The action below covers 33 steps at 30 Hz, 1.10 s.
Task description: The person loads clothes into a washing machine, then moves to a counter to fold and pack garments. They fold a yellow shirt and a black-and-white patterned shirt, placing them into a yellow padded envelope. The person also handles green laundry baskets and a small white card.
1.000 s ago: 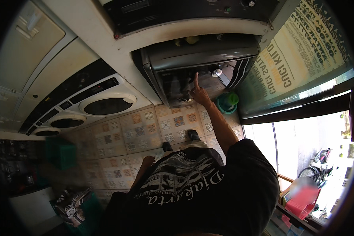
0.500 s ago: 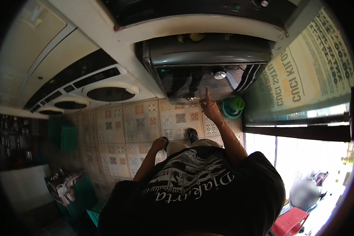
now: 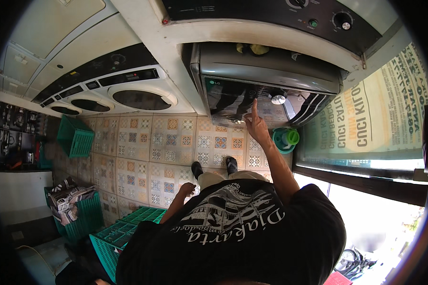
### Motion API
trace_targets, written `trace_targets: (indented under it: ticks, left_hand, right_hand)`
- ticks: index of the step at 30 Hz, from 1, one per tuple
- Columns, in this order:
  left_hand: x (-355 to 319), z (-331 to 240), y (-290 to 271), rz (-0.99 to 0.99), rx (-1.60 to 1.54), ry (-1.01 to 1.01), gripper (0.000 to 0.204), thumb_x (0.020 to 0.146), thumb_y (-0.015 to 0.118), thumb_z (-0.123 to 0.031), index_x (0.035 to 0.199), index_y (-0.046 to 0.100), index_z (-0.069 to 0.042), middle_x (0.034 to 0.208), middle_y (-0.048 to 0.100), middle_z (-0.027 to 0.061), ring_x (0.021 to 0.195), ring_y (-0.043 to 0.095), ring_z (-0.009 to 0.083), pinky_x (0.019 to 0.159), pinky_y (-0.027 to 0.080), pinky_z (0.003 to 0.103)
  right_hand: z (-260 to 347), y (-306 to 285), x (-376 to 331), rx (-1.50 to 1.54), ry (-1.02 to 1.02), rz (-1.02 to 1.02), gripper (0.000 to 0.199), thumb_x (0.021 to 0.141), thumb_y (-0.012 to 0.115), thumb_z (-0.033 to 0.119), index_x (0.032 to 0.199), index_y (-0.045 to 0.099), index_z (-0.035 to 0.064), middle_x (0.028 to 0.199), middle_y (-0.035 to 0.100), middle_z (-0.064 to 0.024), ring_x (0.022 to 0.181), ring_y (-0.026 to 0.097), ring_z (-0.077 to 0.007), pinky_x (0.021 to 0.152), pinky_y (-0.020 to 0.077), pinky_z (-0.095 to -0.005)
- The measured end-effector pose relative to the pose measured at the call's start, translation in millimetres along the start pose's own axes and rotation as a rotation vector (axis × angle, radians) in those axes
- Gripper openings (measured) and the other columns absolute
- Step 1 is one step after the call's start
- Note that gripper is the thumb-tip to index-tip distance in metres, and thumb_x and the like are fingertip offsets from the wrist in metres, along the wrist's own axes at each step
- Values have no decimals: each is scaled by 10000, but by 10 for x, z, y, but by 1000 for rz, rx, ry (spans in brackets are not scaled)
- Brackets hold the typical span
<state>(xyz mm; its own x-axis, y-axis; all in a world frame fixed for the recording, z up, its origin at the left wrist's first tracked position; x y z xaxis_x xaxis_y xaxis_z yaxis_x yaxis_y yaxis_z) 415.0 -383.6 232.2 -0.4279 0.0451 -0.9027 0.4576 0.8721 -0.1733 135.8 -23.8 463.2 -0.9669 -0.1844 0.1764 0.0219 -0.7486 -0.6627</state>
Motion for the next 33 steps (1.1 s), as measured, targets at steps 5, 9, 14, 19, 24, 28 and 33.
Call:
trace_targets:
  ticks: [5,9,14,19,24,28,33]
  left_hand:
    - [34,-86,-98,-18,-59,-17,392,863,536,-340,1090,527,-21,896,626,123,680,616,212,562,493,371]
    - [17,-366,-195,-53,-71,44,393,850,549,-342,1085,528,-28,899,621,108,683,615,200,555,490,358]
    - [3,-560,-287,-66,-49,121,387,842,555,-344,1074,532,-35,896,617,93,700,616,189,557,487,355]
    - [60,-584,-286,-43,-14,90,394,849,541,-357,1079,530,-36,923,617,105,728,619,209,579,487,357]
    - [211,-371,-201,9,-69,76,354,850,548,-333,975,578,-4,838,627,114,656,616,223,523,486,348]
    - [294,-271,-246,52,320,455,313,849,553,-289,924,608,10,812,628,133,647,612,246,521,482,350]
    - [307,-587,-273,46,527,344,274,849,548,-273,917,622,-17,840,629,134,701,609,260,568,478,365]
  right_hand:
    - [82,44,122,57,2,-49,822,809,535,71,1388,-47,24,798,635,-204,698,617,-391,608,487,-459]
    - [100,93,294,-173,148,80,902,793,575,107,1363,-115,-10,757,628,-222,659,614,-394,591,490,-451]
    - [87,155,386,-293,216,154,966,773,602,136,1347,-159,-21,731,627,-222,645,611,-398,587,490,-451]
    - [32,69,226,-20,58,14,914,783,579,92,1350,-126,-34,793,642,-193,708,615,-392,636,491,-452]
    - [-242,-108,-221,-34,117,-2,851,776,559,56,1358,-53,-47,828,649,-171,747,615,-386,684,491,-434]
    - [-546,-249,-565,-44,209,-21,814,769,553,46,1365,8,-53,834,648,-176,759,610,-395,692,491,-426]
    - [-877,-414,-810,-23,281,-129,811,776,532,35,1376,-9,-34,847,653,-162,631,633,-305,620,514,-357]
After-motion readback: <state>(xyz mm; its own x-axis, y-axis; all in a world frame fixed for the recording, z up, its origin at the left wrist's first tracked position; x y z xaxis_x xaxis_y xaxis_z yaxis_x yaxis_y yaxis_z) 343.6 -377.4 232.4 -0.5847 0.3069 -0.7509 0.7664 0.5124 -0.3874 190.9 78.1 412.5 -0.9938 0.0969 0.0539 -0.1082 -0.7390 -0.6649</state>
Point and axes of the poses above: each hand's wrist, its own x-axis towards the middle knuckle, its own y-axis out of the palm, z = x × y, the point moved 1 cm from there along x, towards the middle knuckle
